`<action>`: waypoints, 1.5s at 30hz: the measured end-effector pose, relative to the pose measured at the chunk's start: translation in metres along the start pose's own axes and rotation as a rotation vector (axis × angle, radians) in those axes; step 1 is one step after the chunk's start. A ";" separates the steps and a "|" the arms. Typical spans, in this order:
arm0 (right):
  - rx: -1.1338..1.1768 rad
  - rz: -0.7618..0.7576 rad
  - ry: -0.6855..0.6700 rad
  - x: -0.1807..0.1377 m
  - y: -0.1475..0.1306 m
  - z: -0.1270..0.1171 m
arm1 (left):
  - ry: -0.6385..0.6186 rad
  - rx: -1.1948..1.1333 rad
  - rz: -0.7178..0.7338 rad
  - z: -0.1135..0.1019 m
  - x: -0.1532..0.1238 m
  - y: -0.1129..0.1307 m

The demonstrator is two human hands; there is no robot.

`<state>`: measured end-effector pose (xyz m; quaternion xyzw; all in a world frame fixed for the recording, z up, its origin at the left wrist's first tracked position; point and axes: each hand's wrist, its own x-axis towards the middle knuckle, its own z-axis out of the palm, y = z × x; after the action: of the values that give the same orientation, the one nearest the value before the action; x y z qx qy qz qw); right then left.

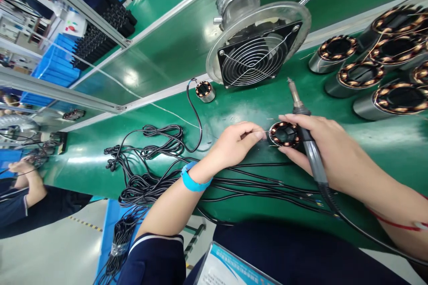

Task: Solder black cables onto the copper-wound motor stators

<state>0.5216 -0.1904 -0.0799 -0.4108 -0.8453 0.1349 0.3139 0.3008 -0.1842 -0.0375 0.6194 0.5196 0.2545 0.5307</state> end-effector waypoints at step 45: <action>0.733 0.385 0.330 0.008 -0.022 -0.029 | -0.090 -0.113 -0.169 0.006 -0.013 0.007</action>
<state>0.5230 -0.1983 -0.0436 -0.4384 -0.5881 0.4144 0.5386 0.3046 -0.1983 -0.0298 0.5530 0.5306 0.2096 0.6072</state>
